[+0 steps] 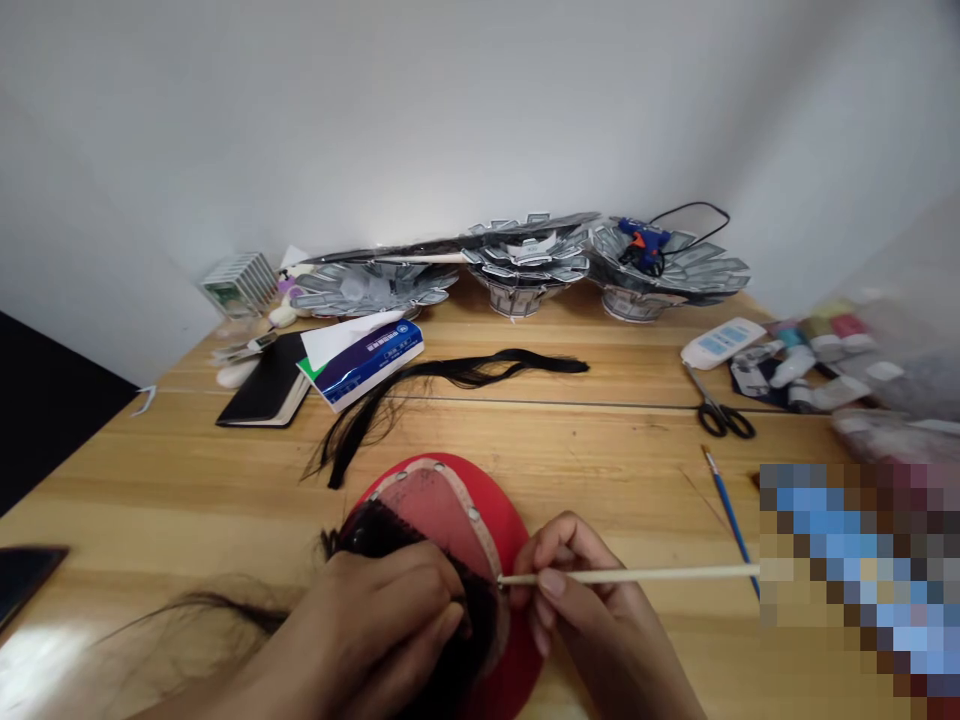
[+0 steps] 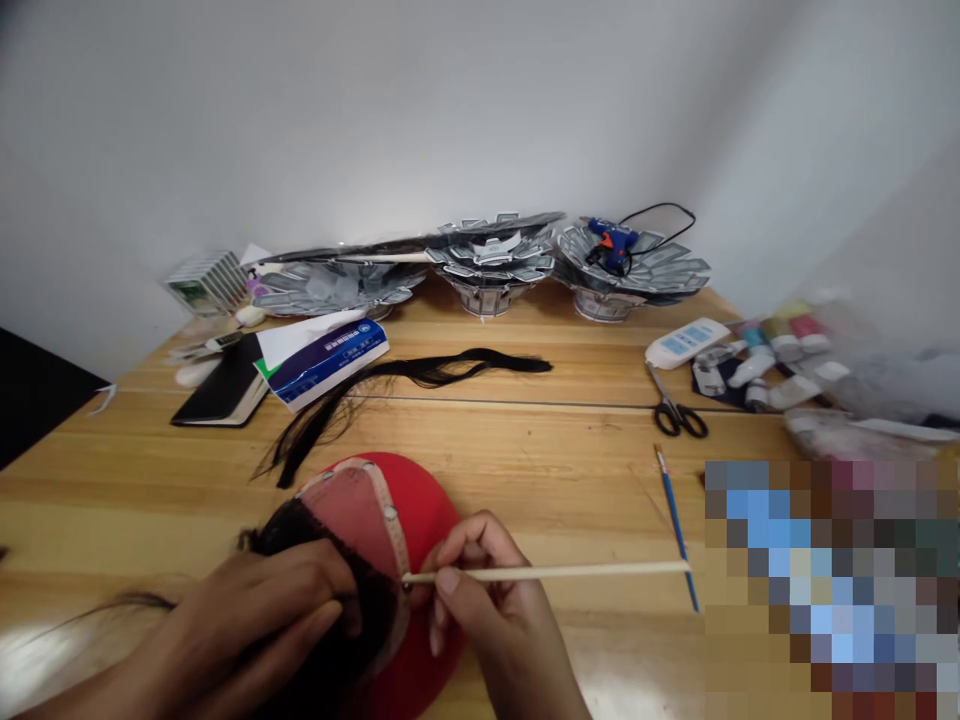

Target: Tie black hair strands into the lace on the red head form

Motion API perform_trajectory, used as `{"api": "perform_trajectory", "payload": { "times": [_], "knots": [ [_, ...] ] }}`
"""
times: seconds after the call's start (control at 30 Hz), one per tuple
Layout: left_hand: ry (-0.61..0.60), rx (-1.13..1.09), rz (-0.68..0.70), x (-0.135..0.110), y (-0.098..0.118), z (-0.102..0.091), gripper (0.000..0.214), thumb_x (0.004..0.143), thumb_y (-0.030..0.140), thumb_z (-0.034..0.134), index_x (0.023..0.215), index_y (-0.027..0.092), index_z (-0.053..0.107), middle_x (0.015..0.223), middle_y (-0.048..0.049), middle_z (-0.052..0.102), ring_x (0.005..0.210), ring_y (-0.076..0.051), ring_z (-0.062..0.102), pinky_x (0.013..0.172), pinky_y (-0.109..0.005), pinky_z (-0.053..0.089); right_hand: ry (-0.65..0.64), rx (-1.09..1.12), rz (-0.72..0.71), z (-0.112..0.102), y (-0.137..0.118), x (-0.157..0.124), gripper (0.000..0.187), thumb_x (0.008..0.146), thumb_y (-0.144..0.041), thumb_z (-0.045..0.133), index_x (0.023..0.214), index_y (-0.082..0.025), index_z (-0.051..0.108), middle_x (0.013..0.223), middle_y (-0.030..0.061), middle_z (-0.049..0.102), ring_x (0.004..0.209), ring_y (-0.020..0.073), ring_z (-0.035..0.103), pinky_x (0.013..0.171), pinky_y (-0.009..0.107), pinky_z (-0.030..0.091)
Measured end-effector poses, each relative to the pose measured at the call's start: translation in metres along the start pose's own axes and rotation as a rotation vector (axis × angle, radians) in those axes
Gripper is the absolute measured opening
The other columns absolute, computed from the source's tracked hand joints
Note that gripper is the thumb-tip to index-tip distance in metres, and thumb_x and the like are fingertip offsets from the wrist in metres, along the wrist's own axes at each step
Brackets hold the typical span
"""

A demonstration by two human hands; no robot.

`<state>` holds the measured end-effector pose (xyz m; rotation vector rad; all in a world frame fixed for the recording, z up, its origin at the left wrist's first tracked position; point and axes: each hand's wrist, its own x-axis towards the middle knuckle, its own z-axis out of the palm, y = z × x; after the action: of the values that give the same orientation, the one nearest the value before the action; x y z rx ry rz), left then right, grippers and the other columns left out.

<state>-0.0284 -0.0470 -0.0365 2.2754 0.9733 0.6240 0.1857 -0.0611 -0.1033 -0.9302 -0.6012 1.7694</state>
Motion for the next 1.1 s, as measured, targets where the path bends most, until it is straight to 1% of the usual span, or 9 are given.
{"api": "perform_trajectory", "payload": {
  "times": [0.1,0.27,0.4,0.57,0.63,0.73,0.87,1.0,1.1],
  "knots": [
    [0.008,-0.016,-0.044,0.0,-0.004,0.003,0.029,0.113,0.028,0.036,0.091,0.024,0.054,0.082,0.0057,0.068,0.068,-0.009,0.065,0.066,-0.014,0.051,-0.013,-0.024,-0.048,-0.002,0.003,-0.001,0.037,0.079,-0.045,0.093,0.08,-0.019,0.067,0.07,-0.0007,0.073,0.054,0.0096,0.059,0.054,0.022,0.039],
    [0.02,-0.044,-0.024,0.003,-0.006,0.004,0.031,0.112,0.027,0.039,0.085,0.023,0.054,0.077,0.0062,0.067,0.063,-0.008,0.063,0.06,-0.012,0.049,-0.126,-0.016,-0.135,-0.009,0.011,0.002,0.028,0.088,-0.04,0.086,0.083,-0.02,0.068,0.072,0.0002,0.072,0.057,0.0106,0.062,0.054,0.021,0.04],
    [0.036,0.027,0.017,0.006,-0.005,0.006,0.038,0.113,0.026,0.035,0.08,0.021,0.055,0.07,0.0057,0.066,0.056,-0.007,0.062,0.056,-0.01,0.048,-0.056,-0.008,-0.104,-0.009,0.014,0.001,0.028,0.086,-0.039,0.088,0.083,-0.02,0.068,0.072,0.0004,0.075,0.055,0.0102,0.064,0.054,0.02,0.043],
    [0.038,0.068,0.053,0.007,-0.007,0.008,0.042,0.113,0.026,0.033,0.078,0.021,0.055,0.068,0.0049,0.067,0.053,-0.006,0.063,0.054,-0.01,0.048,-0.114,0.063,-0.151,-0.014,0.022,0.008,0.024,0.09,-0.038,0.083,0.086,-0.02,0.067,0.067,0.0003,0.076,0.047,0.0079,0.06,0.046,0.016,0.041],
    [0.033,0.0,0.034,0.007,-0.007,0.005,0.038,0.112,0.026,0.036,0.081,0.021,0.057,0.072,0.0049,0.069,0.057,-0.007,0.065,0.058,-0.01,0.049,-0.138,0.074,-0.137,-0.016,0.023,0.01,0.024,0.091,-0.038,0.082,0.086,-0.02,0.067,0.064,-0.0001,0.075,0.044,0.0063,0.054,0.043,0.014,0.038],
    [0.012,-0.142,-0.022,0.006,-0.005,0.001,0.025,0.109,0.021,0.044,0.091,0.023,0.062,0.085,0.006,0.074,0.072,-0.007,0.07,0.07,-0.008,0.052,-0.194,0.065,-0.093,-0.016,0.02,0.011,0.026,0.09,-0.04,0.082,0.085,-0.019,0.067,0.061,-0.0001,0.074,0.04,0.0048,0.045,0.039,0.014,0.033],
    [0.036,-0.264,-0.059,0.0,-0.004,-0.001,0.021,0.107,0.015,0.049,0.106,0.029,0.064,0.101,0.0103,0.076,0.088,-0.005,0.072,0.084,-0.005,0.052,-0.206,0.034,-0.051,-0.011,0.012,0.006,0.031,0.088,-0.045,0.084,0.084,-0.018,0.068,0.062,0.0011,0.074,0.041,0.0047,0.045,0.041,0.014,0.034],
    [0.086,-0.173,0.052,-0.002,-0.005,-0.001,0.017,0.111,0.025,0.047,0.105,0.028,0.063,0.099,0.0083,0.077,0.086,-0.005,0.074,0.084,-0.003,0.051,-0.131,0.012,-0.007,-0.007,0.007,0.003,0.033,0.084,-0.045,0.087,0.081,-0.018,0.069,0.059,0.0005,0.073,0.045,0.0062,0.049,0.045,0.015,0.035],
    [0.05,-0.051,0.177,0.001,-0.002,-0.002,0.031,0.116,0.031,0.037,0.098,0.023,0.061,0.091,0.0041,0.078,0.079,-0.005,0.075,0.078,-0.006,0.053,-0.108,0.002,-0.008,-0.006,0.008,0.004,0.035,0.081,-0.047,0.088,0.079,-0.018,0.068,0.055,-0.0011,0.069,0.042,0.0064,0.047,0.043,0.016,0.033]
  ]
}}
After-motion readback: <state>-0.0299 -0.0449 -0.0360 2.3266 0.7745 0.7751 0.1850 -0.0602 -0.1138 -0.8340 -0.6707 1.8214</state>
